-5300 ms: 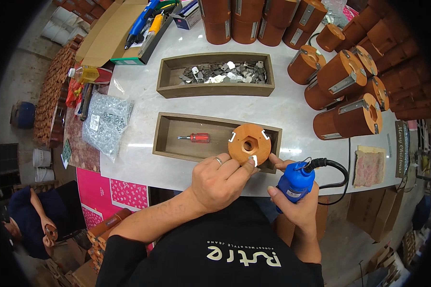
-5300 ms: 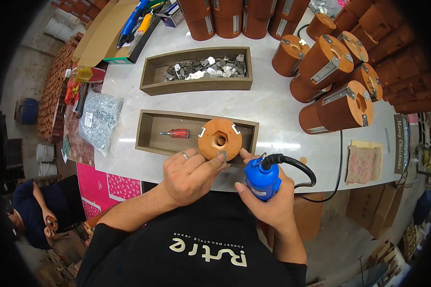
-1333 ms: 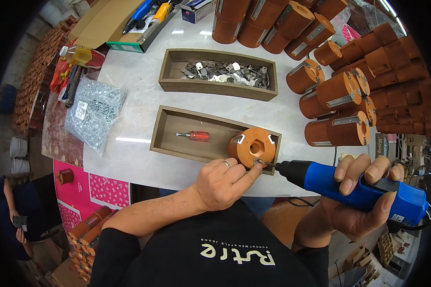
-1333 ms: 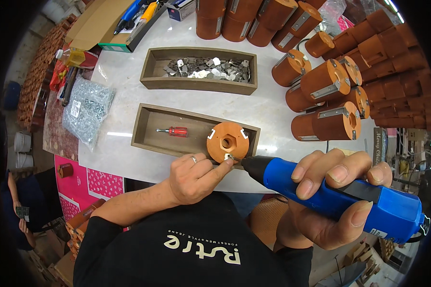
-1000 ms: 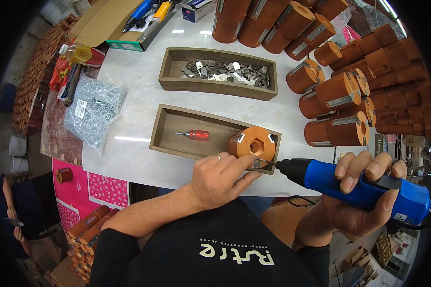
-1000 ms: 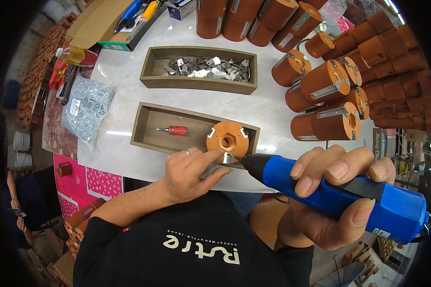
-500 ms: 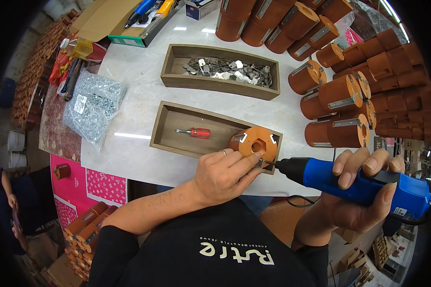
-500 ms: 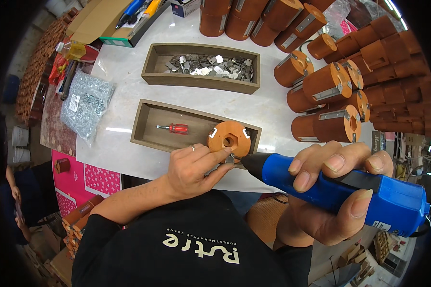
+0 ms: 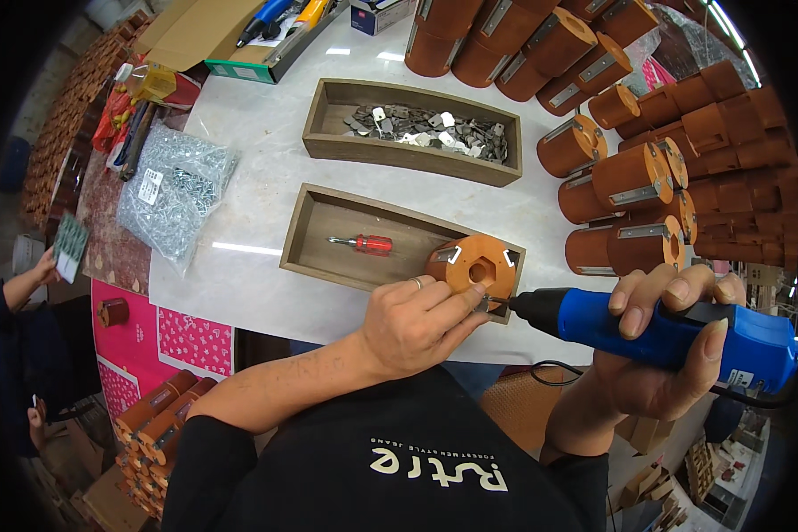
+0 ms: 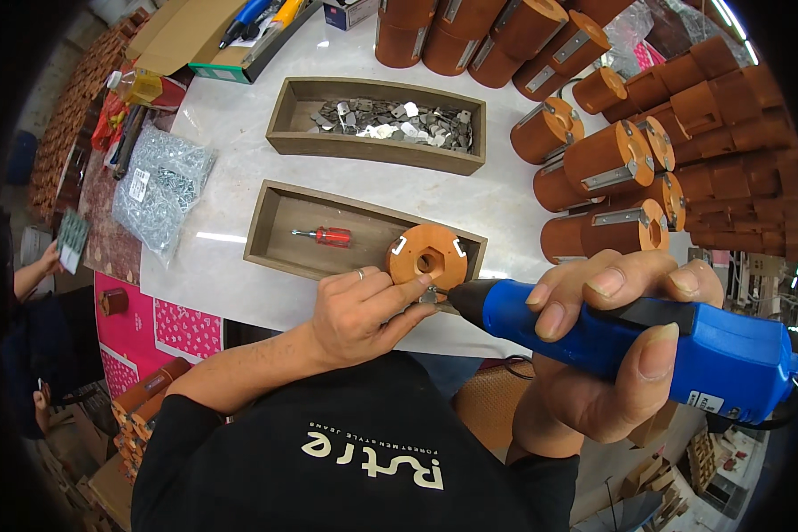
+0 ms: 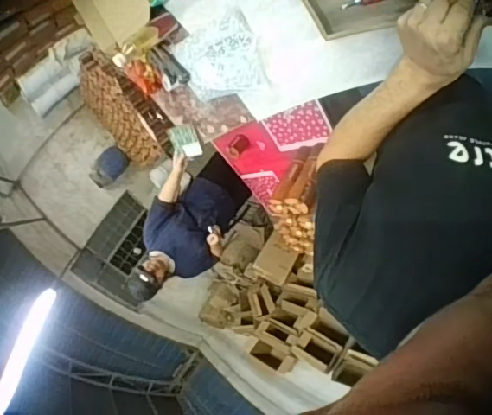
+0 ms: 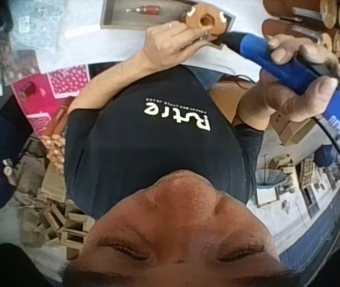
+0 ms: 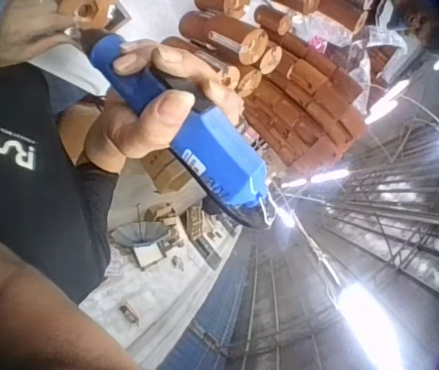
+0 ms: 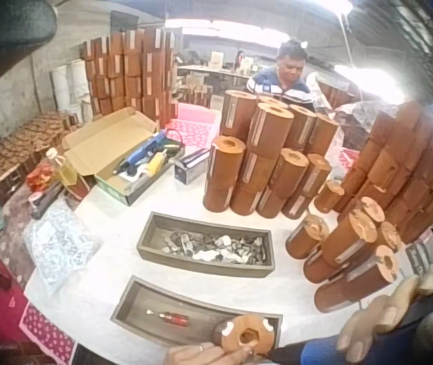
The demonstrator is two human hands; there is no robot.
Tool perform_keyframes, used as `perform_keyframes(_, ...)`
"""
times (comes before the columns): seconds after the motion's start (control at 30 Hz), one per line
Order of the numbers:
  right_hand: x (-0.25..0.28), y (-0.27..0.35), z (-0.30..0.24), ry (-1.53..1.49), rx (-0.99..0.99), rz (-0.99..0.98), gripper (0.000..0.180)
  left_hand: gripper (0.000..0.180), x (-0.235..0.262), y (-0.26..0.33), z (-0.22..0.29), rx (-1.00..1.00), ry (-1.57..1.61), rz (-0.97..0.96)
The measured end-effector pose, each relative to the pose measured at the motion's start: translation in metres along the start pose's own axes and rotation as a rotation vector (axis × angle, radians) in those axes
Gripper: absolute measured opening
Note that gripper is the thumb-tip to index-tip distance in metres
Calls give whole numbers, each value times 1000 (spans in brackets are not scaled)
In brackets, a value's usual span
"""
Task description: Attaching metal clips to wooden cylinders using an electric screwdriver at a factory workbench.
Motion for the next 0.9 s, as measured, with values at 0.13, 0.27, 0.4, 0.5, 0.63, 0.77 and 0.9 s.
perform_keyframes(0.13, -11, -3, -1, 73, -14, 22, 38, 36, -1, 0, -1, 0, 24, 12)
perform_keyframes(0.27, -24, -5, 1, 128, 13, -31, 38, 36, -2, 1, -1, 25, 39, -19)
perform_keyframes(0.4, -32, -4, 0, 177, 0, -32, 37, 36, -4, 4, -4, 46, 90, -40)
perform_keyframes(0.5, -35, -5, 0, 198, -12, -60, 36, 36, -4, 5, -6, 51, 110, -53)
perform_keyframes(0.63, -39, -4, 0, 222, -33, -60, 36, 35, -2, 4, -5, 56, 118, -53)
perform_keyframes(0.77, -38, -5, 1, 222, -55, -94, 37, 33, -2, 3, -5, 63, 114, -56)
perform_keyframes(0.9, -38, -6, 2, 218, -68, -137, 37, 32, -2, 3, -5, 74, 123, -60)
Point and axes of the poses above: each hand's wrist, its own y-axis away from the middle knuckle, its own x-axis out of the back of the hand, z = x × y, the point moved 1 cm from there along -y, towards the middle knuckle, and after that the axes turned 1 degree about x, right-handed, at the moved point
